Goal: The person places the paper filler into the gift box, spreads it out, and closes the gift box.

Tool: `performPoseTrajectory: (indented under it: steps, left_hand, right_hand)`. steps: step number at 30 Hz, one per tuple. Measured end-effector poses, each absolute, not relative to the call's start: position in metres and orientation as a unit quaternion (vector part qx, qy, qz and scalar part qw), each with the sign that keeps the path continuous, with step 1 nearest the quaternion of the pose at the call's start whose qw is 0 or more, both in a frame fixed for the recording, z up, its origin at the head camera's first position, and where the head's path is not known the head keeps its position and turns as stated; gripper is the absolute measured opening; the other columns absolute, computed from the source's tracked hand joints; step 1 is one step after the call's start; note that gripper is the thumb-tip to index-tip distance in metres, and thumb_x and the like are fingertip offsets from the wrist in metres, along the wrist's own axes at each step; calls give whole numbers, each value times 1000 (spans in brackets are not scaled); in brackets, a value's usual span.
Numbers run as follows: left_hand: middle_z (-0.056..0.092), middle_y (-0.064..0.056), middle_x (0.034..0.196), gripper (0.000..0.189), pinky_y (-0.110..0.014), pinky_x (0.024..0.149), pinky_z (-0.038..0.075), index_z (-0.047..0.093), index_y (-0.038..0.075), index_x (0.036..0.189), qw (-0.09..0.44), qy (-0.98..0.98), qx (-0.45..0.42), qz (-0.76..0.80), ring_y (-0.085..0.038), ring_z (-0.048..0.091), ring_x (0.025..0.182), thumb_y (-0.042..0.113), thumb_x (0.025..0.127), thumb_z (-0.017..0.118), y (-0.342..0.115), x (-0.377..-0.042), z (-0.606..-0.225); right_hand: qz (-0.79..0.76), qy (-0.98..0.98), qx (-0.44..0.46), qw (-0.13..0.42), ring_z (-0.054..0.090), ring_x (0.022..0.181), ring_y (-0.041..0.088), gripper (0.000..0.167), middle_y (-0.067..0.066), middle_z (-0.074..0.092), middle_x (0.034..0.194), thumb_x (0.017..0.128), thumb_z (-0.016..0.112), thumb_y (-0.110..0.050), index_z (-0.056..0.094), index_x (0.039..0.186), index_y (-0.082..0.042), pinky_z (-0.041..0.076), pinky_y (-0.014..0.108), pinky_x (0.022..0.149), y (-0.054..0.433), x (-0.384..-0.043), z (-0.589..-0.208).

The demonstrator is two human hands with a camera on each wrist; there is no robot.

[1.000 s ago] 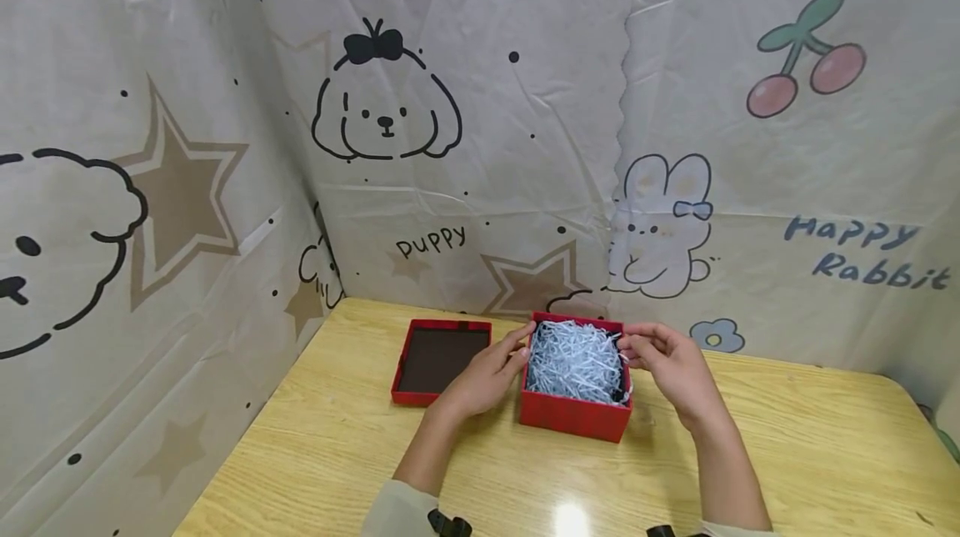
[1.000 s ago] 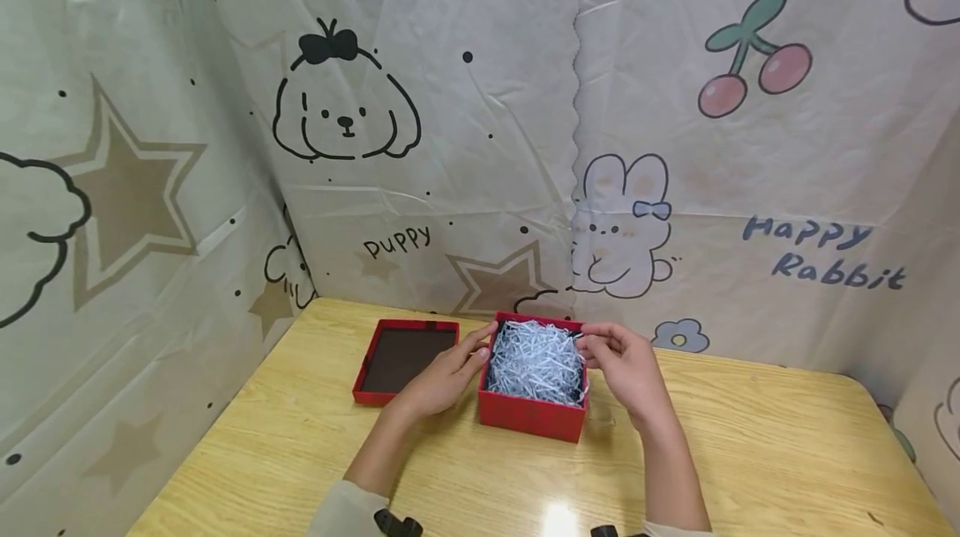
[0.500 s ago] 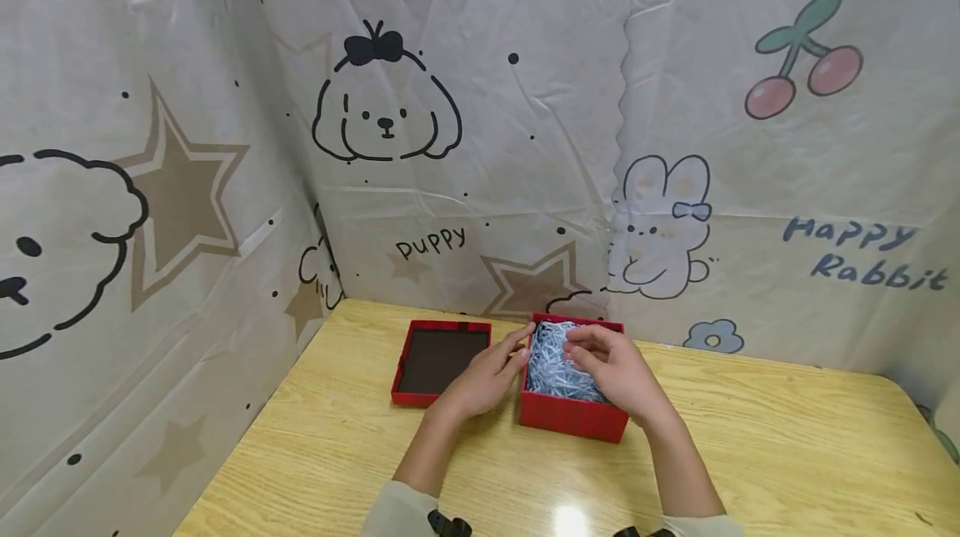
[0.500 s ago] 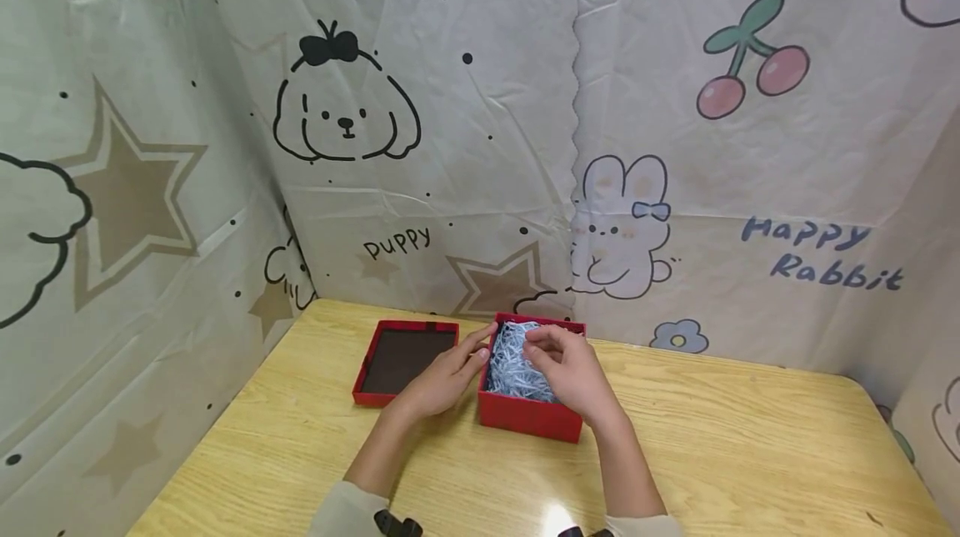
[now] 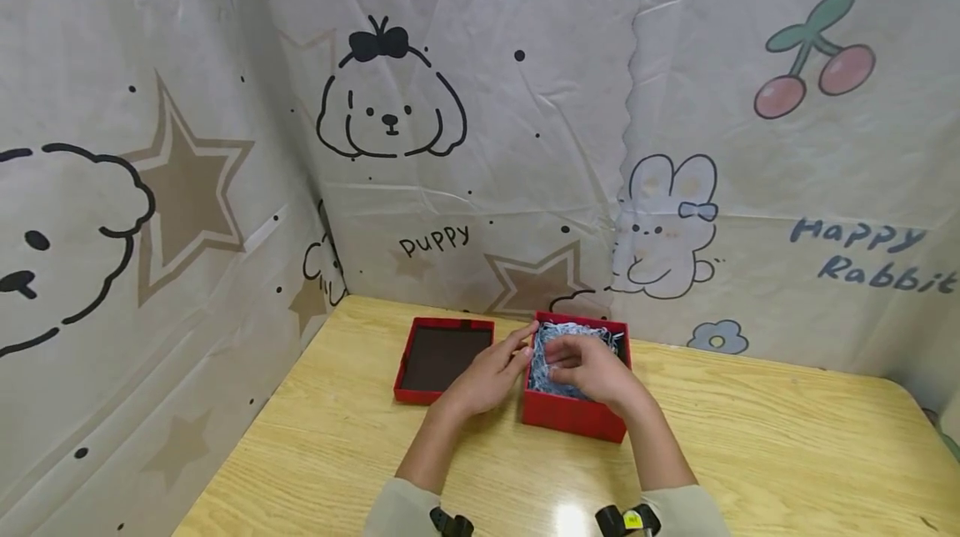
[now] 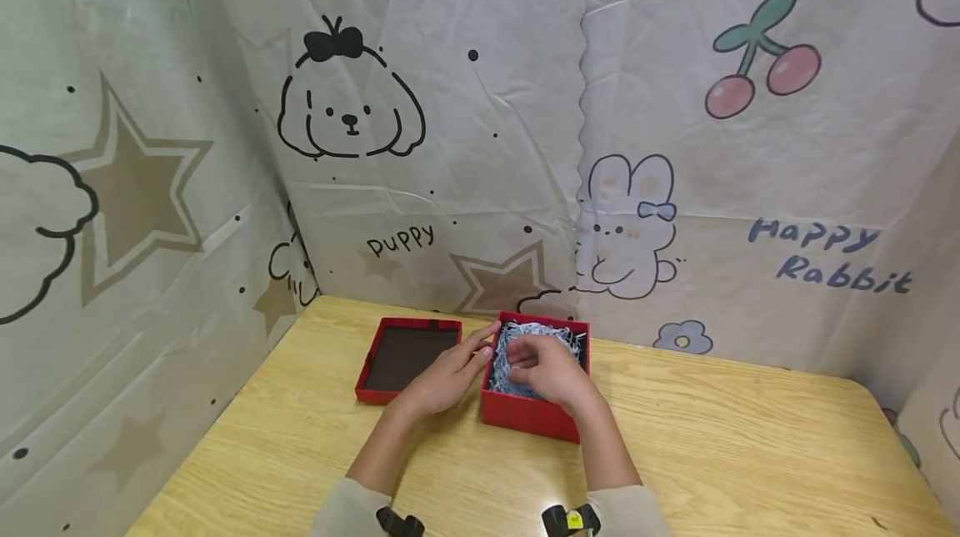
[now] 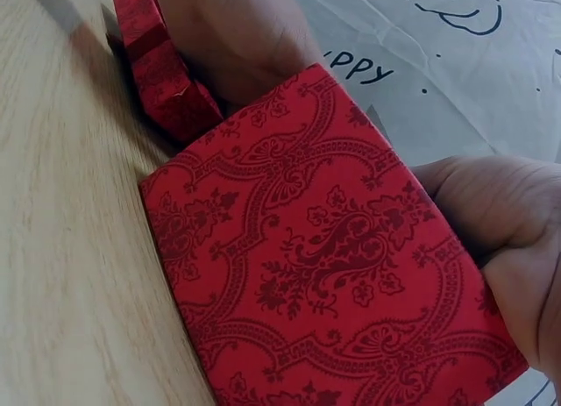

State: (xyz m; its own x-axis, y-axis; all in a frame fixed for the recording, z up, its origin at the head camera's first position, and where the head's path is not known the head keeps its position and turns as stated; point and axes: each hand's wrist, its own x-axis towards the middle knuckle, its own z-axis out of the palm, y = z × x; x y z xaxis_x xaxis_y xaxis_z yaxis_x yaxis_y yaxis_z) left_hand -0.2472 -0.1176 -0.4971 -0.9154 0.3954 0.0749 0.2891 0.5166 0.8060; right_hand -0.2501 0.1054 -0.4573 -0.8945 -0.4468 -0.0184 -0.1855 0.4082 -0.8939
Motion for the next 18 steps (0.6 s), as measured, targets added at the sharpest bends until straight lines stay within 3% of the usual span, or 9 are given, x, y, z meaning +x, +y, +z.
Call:
performPoseTrajectory:
  steps: [4, 9, 18]
  left_hand:
    - [51, -4, 159, 52, -55, 118, 41, 31, 39, 167, 63, 869, 192, 451, -25, 51, 144, 43, 115, 40, -116, -246, -497]
    - [52, -4, 159, 54, -56, 119, 40, 31, 40, 167, 64, 869, 193, 451, -26, 51, 144, 44, 114, 42, -115, -246, -498]
    - [48, -2, 163, 54, -54, 122, 37, 34, 34, 167, 43, 873, 202, 442, -26, 49, 146, 41, 115, 43, -117, -246, -495]
  right_hand:
    - [-498, 835, -195, 127, 70, 108, 31, 33, 20, 72, 120, 96, 74, 1, 68, 127, 8, 61, 43, 93, 108, -248, -455]
    - [-508, 832, -206, 88, 71, 111, 34, 32, 21, 73, 122, 98, 71, 2, 68, 130, 7, 60, 42, 96, 123, -245, -442]
    - [-559, 802, -193, 82, 66, 123, 42, 38, 27, 67, 133, 102, 68, -1, 60, 137, 9, 58, 26, 96, 170, -228, -411]
